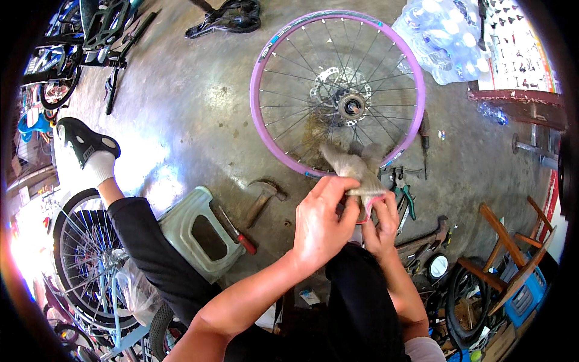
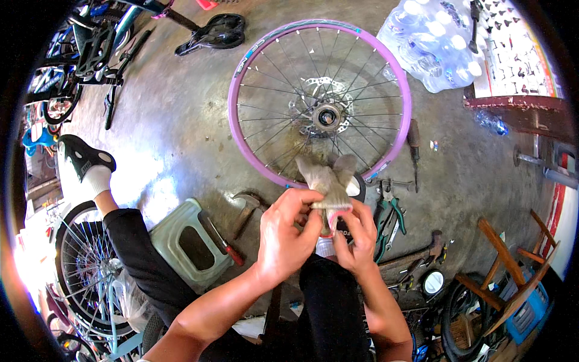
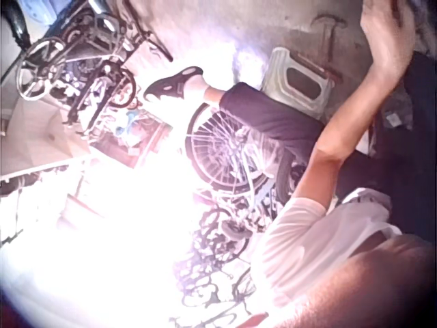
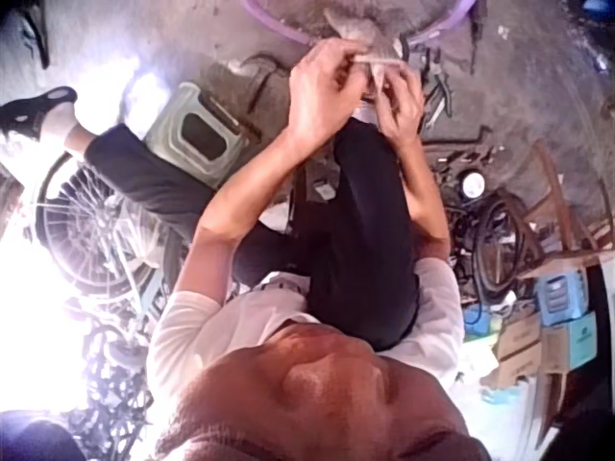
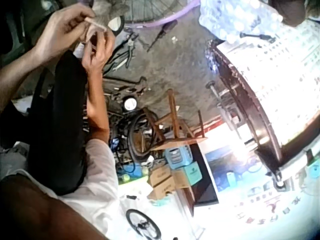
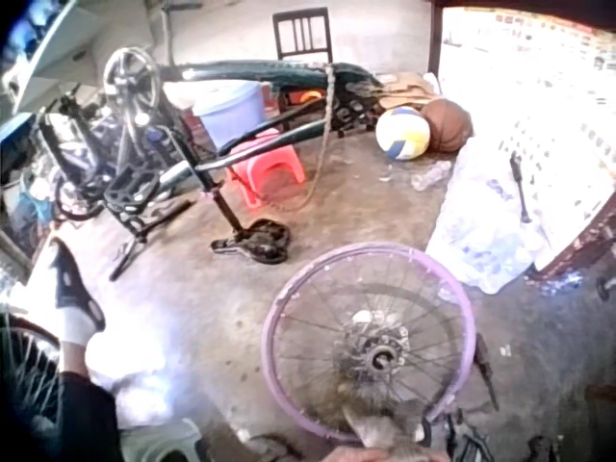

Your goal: The person cleans a bicycle hub with a cloth and then uses a hammer and a punch to drive a component into or out of the hub assembly.

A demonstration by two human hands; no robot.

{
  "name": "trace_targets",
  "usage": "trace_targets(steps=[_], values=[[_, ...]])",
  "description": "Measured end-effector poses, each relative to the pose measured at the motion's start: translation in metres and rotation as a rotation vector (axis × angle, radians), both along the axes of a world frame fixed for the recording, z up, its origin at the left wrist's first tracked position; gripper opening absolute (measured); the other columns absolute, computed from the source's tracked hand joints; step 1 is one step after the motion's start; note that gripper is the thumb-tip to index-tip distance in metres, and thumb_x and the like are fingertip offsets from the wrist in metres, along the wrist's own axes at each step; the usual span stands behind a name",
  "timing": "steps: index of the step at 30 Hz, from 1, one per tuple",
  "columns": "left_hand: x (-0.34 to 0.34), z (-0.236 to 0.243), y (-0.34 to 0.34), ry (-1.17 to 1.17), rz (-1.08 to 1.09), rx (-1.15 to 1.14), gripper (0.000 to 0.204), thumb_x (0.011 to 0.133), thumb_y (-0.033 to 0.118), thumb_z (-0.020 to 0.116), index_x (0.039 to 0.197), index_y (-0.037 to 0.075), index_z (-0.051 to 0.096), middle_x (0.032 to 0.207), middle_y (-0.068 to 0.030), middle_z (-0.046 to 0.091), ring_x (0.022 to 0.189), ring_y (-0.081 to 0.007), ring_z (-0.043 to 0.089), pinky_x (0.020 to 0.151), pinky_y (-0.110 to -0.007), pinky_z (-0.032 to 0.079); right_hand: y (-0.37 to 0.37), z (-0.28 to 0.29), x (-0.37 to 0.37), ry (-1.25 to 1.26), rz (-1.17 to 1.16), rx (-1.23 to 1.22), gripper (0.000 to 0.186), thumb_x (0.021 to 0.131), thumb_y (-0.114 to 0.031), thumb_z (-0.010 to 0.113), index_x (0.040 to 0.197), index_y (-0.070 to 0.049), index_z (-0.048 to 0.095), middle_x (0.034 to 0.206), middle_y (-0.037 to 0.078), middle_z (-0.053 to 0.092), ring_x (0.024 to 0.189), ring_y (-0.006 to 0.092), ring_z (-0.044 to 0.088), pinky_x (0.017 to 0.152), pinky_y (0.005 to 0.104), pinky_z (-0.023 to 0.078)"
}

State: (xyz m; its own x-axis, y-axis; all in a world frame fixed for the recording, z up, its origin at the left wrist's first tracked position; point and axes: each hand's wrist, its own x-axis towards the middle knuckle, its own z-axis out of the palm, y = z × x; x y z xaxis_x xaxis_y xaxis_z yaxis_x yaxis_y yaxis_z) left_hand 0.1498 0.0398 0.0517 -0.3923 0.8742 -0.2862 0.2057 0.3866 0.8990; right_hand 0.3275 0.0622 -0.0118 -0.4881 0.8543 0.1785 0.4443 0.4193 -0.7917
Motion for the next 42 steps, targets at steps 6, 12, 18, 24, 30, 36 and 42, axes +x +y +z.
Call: trace_targets(steps=[6, 12, 18, 24, 30, 36, 42], values=[[0.007, -0.006, 0.001, 0.278, -0.146, 0.223, 0.026, 0.085, -0.002, 0.071, 0.108, 0.01, 0.072, 0.104, -0.0115, 0.066, 0.086, -0.035, 0.07, 0.072, -0.045, 0.058, -0.006, 0.011, -0.009, 0.206, -0.341, -0.316, 0.031, 0.084, 0.0, 0.072, 0.113, 0.002, 0.063, 0.098, 0.015, 0.063, 0.08, 0.0227, 0.062, 0.073, 0.0343, 0.052], [0.006, -0.018, 0.0, 0.164, 0.02, 0.089, 0.022, 0.088, -0.001, 0.071, 0.108, 0.006, 0.068, 0.101, -0.013, 0.067, 0.075, -0.0305, 0.071, 0.066, -0.043, 0.058, 0.013, 0.016, -0.01, 0.228, -0.294, -0.141, 0.015, 0.081, 0.007, 0.064, 0.092, -0.001, 0.061, 0.076, 0.01, 0.062, 0.063, 0.0196, 0.059, 0.062, 0.0323, 0.049], [0.013, -0.02, 0.002, 0.071, 0.034, -0.01, 0.019, 0.091, -0.002, 0.071, 0.109, 0.001, 0.068, 0.095, -0.0145, 0.07, 0.079, -0.0237, 0.074, 0.067, -0.035, 0.06, 0.015, 0.034, -0.017, -0.085, -0.03, -0.035, 0.017, 0.086, 0.0, 0.066, 0.102, -0.001, 0.073, 0.069, 0.014, 0.065, 0.056, 0.0307, 0.062, 0.054, 0.0389, 0.048], [0.026, -0.001, -0.003, 0.271, -0.206, 0.167, 0.02, 0.087, -0.004, 0.072, 0.106, 0.003, 0.07, 0.095, -0.0156, 0.07, 0.084, -0.0338, 0.073, 0.072, -0.04, 0.06, 0.02, 0.029, -0.012, -0.284, -0.328, -0.537, 0.023, 0.089, -0.003, 0.069, 0.112, -0.004, 0.071, 0.073, 0.017, 0.071, 0.065, 0.0314, 0.072, 0.064, 0.0407, 0.057], [0.035, -0.006, -0.014, 0.273, -0.305, 0.159, 0.015, 0.088, 0.0, 0.072, 0.101, 0.005, 0.07, 0.093, -0.0146, 0.069, 0.085, -0.0369, 0.07, 0.073, -0.044, 0.058, 0.032, 0.015, 0.004, 0.767, -0.636, -1.227, 0.016, 0.1, -0.005, 0.062, 0.111, -0.002, 0.074, 0.088, 0.006, 0.073, 0.073, 0.0103, 0.065, 0.063, 0.0269, 0.05], [0.015, -0.042, -0.004, 0.202, -0.045, 0.022, 0.01, 0.091, 0.004, 0.069, 0.101, 0.002, 0.068, 0.095, -0.0168, 0.069, 0.082, -0.0352, 0.07, 0.072, -0.044, 0.056, 0.019, 0.015, 0.009, 0.382, -0.53, -0.947, 0.018, 0.105, -0.015, 0.063, 0.109, -0.002, 0.074, 0.088, 0.004, 0.071, 0.068, 0.0096, 0.063, 0.059, 0.0241, 0.043], [-0.026, -0.064, 0.023, -0.621, 0.508, -0.4, 0.016, 0.105, 0.015, 0.06, 0.115, 0.002, 0.063, 0.094, -0.0075, 0.07, 0.074, -0.0195, 0.07, 0.066, -0.032, 0.059, 0.021, 0.004, 0.013, 0.31, -0.549, -0.937, 0.036, 0.101, -0.011, 0.068, 0.135, -0.004, 0.063, 0.097, 0.008, 0.072, 0.076, 0.0135, 0.069, 0.061, 0.0251, 0.05]])
